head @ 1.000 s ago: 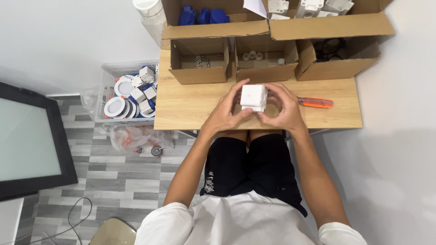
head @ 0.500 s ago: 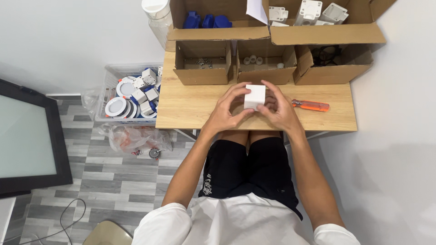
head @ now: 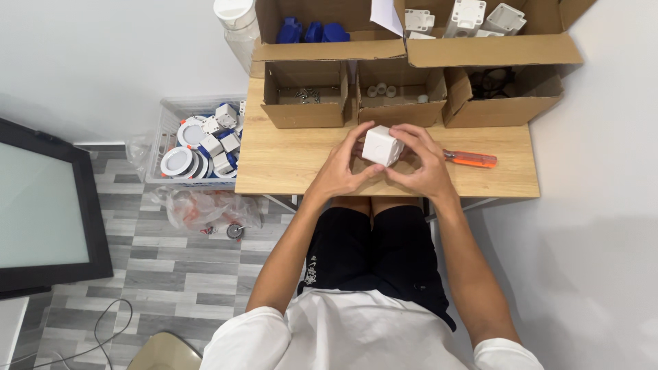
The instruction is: The person assembles a white electrical box with a blue socket component. They use a screwdriver to tighten screws on the blue component, then attach it to the white box and secure it with additional screws. The person repeats this process with another set of components.
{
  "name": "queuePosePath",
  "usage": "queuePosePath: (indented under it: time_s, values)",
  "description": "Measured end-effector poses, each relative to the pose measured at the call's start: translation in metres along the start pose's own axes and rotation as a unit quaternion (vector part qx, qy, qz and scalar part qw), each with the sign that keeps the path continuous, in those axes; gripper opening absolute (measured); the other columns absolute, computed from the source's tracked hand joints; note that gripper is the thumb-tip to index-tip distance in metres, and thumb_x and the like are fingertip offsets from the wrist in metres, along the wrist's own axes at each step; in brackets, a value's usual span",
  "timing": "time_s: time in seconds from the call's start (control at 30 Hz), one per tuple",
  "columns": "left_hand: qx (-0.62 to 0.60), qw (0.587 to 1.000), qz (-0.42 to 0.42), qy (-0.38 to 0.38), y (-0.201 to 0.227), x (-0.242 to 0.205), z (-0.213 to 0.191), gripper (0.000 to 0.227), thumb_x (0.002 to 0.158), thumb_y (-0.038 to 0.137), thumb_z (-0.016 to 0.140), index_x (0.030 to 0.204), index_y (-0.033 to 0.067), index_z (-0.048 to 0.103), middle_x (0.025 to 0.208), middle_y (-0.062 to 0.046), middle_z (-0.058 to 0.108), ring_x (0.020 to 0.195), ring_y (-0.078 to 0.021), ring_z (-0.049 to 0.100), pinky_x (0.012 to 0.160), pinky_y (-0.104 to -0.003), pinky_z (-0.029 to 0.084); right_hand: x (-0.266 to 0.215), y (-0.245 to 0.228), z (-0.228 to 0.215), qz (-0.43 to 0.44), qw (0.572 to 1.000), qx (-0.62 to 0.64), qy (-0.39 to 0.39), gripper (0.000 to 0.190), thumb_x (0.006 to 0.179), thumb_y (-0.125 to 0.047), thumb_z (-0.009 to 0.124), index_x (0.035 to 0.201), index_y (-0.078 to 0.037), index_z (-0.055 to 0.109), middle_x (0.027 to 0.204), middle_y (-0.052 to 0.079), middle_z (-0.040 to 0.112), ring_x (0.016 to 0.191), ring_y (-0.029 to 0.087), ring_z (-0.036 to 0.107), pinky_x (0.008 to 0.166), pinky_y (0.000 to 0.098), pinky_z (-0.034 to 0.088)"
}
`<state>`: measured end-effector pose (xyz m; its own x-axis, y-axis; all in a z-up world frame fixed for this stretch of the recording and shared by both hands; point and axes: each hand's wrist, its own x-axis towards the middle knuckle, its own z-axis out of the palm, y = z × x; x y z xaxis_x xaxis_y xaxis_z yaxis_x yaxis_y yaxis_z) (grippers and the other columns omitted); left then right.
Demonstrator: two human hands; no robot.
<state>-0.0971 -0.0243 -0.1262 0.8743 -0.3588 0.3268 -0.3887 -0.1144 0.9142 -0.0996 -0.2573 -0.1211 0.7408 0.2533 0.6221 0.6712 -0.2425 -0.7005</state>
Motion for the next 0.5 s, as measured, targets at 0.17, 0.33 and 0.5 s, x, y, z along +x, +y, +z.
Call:
queuePosePath:
  time_s: [0.17, 0.33, 0.5]
  values:
    - [0.021, 1.0, -0.018, -0.001, 0.014, 0.0, -0.001, 0.094, 0.089, 0.032, 0.095, 0.166, 0.0113, 0.045, 0.152, -0.026, 0.065, 0.131, -0.0415, 0.071, 0.105, -0.049, 0.062, -0.005, 0.001, 0.006, -0.033, 0.995, -0.089, 0.009, 0.071, 0.074, -0.007, 0.097, 0.142, -0.014, 0.076, 0.142, 0.016, 0.069, 0.116, 0.034, 0.074, 0.096, 0.0436, 0.061]
    - [0.014, 1.0, -0.019, 0.018, 0.003, -0.003, 0.005, 0.082, 0.093, 0.021, 0.088, 0.164, 0.0129, 0.048, 0.152, -0.025, 0.065, 0.133, -0.0402, 0.069, 0.107, -0.048, 0.062, 0.001, -0.009, 0.003, -0.029, 0.996, -0.084, 0.0, 0.076, 0.077, -0.017, 0.099, 0.146, -0.01, 0.07, 0.147, 0.018, 0.065, 0.128, 0.038, 0.069, 0.107, 0.0489, 0.057]
    - [-0.003, 1.0, -0.006, 0.03, -0.01, -0.005, 0.007, 0.083, 0.088, 0.011, 0.086, 0.163, 0.0112, 0.051, 0.15, -0.026, 0.065, 0.135, -0.0422, 0.067, 0.106, -0.051, 0.061, -0.004, 0.001, 0.001, -0.011, 0.998, -0.06, -0.01, 0.072, 0.09, -0.026, 0.088, 0.153, -0.005, 0.061, 0.15, 0.021, 0.062, 0.134, 0.041, 0.065, 0.111, 0.0537, 0.053]
